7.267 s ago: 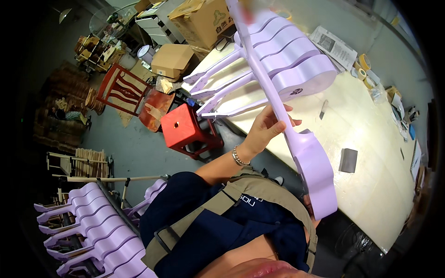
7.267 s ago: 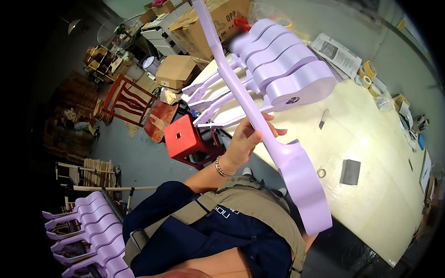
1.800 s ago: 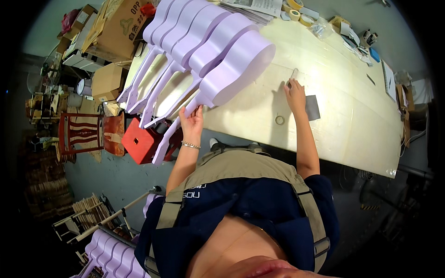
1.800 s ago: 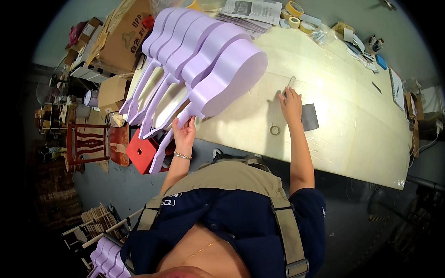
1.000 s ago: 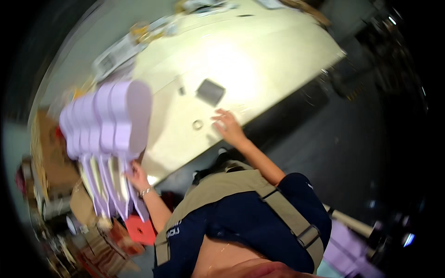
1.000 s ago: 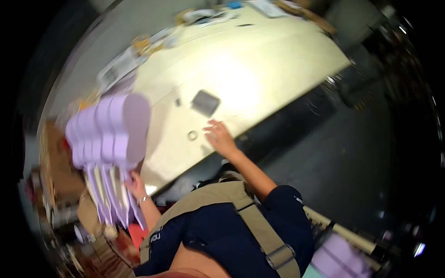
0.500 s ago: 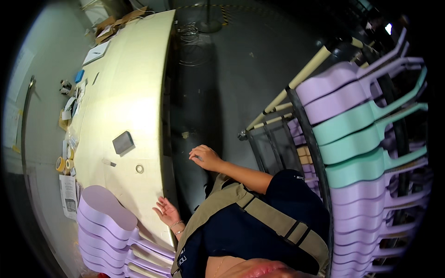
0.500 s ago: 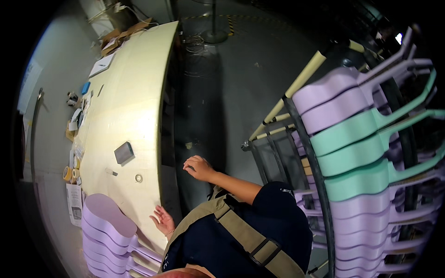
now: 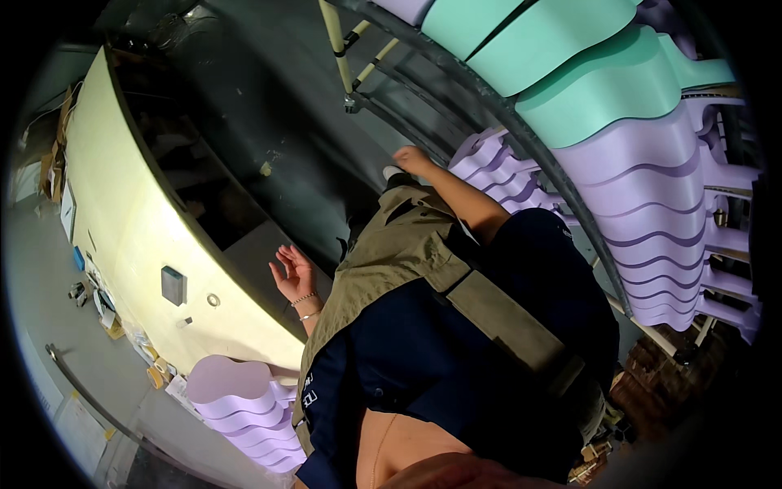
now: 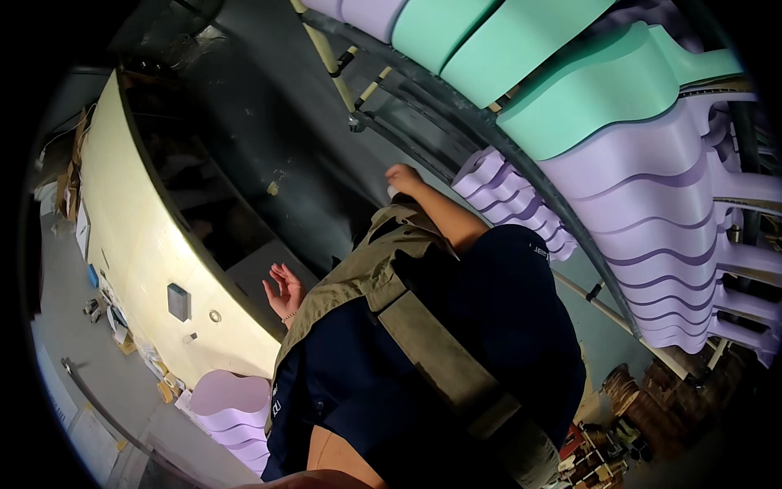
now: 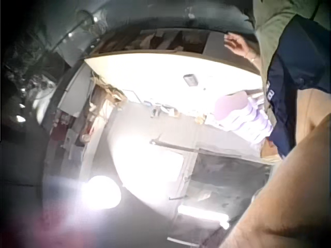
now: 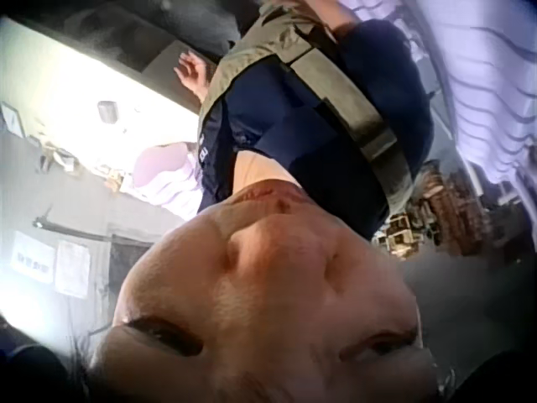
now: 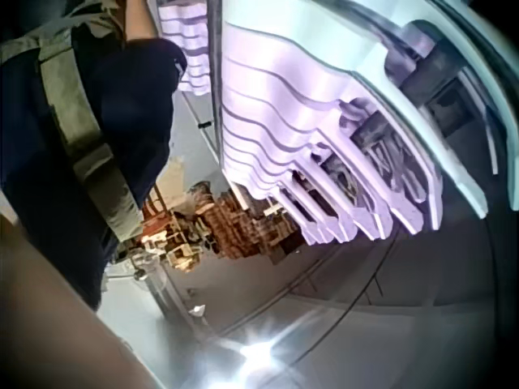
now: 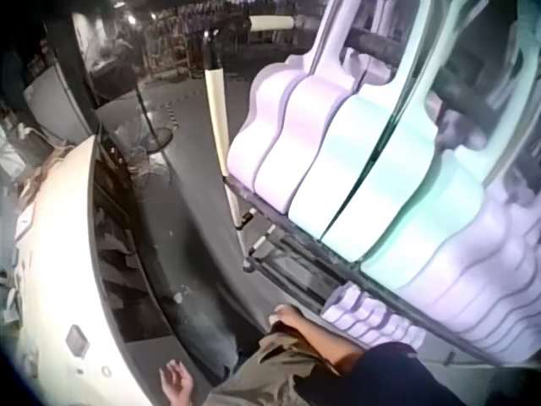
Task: The person repeatedly picks up light purple plastic parts, rubs their surfaces with a small grey abrasive block, and places them back on a table or rack. The person handles the parts one at a time, turning them over to treat different sides.
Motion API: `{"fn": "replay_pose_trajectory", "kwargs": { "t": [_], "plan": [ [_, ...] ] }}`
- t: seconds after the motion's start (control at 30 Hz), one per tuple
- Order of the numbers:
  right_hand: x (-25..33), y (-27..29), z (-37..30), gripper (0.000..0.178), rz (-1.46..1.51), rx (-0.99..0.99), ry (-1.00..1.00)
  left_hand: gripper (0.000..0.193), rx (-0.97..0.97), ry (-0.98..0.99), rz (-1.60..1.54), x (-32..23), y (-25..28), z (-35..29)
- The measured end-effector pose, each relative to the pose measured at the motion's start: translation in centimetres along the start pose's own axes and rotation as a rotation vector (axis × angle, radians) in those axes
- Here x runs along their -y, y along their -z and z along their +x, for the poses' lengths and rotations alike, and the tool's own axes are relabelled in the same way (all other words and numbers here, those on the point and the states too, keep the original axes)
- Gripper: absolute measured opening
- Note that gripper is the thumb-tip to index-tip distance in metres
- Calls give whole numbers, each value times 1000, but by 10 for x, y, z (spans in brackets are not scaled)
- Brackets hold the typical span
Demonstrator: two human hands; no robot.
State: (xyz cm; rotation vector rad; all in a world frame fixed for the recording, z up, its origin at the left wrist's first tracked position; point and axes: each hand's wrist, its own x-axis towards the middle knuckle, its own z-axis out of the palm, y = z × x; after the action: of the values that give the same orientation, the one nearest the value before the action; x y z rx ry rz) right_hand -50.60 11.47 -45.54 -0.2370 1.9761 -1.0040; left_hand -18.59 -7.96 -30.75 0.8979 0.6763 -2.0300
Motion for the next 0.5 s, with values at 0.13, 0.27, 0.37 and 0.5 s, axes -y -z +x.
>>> {"fn": "replay_pose_trajectory", "kwargs": {
  "t": [0.13, 0.27, 0.37, 0.5],
  "plan": [
    [-70, 88, 6, 20, 567, -472, -512, 25, 29, -12, 79, 35, -16, 2],
    [-126, 166, -3, 22, 541, -857, -524, 22, -12, -5, 188, 73, -24, 1],
    [-151, 196, 0, 24, 521, -908, -562, 23, -15, 59, 232, 98, -25, -1],
    [-162, 213, 21, 27, 461, -870, -578, 22, -70, -4, 242, 112, -20, -9]
  ]
}}
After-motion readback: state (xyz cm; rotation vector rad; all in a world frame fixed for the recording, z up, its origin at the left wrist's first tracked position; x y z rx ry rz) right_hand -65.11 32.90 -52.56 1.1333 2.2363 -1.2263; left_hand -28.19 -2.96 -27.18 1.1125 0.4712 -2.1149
